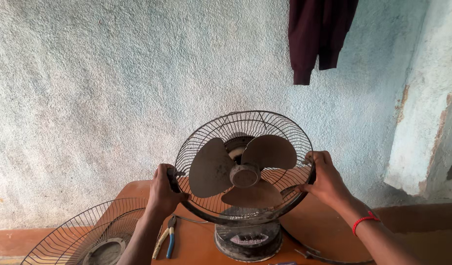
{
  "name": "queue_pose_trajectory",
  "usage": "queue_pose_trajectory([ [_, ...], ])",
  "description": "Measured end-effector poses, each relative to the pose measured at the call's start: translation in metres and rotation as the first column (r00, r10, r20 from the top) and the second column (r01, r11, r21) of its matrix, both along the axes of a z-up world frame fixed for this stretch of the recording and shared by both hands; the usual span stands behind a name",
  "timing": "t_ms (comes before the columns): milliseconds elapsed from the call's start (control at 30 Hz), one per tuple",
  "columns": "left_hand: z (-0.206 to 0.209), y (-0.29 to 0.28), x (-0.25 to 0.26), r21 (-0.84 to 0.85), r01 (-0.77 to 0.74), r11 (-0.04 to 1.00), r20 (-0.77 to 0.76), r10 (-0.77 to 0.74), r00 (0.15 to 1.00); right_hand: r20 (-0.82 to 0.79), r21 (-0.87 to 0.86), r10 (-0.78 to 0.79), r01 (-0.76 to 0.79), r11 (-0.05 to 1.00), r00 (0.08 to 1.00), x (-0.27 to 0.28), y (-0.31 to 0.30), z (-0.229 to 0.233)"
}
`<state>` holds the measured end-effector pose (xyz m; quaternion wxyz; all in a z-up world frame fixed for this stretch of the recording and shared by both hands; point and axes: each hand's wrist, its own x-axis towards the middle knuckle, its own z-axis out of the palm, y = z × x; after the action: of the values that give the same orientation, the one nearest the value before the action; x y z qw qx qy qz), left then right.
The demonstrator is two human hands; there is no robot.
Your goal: The person uses a screwdriver to loosen screws on the base of a table fan, then removes the front grill and a metal support ring. The fan blades and rear grill remain attached to the motor housing.
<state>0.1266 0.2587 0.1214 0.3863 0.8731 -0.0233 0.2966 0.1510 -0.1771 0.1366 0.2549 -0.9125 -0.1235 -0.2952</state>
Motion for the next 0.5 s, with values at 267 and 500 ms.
queue_pose_trajectory([
  [267,-0.007,0.004,0.005,0.041,0.016,0.999,-0.025,-0.015,1.0,-0.129,-0.063,-0.034,0.026,0.998,0.991,-0.001,0.003,0.011],
  [500,0.007,0.003,-0.008,0.102,0.0,0.995,-0.157,0.017,0.987,-0.17,-0.099,0.002,-0.02,0.995,0.985,-0.002,-0.003,0.018],
])
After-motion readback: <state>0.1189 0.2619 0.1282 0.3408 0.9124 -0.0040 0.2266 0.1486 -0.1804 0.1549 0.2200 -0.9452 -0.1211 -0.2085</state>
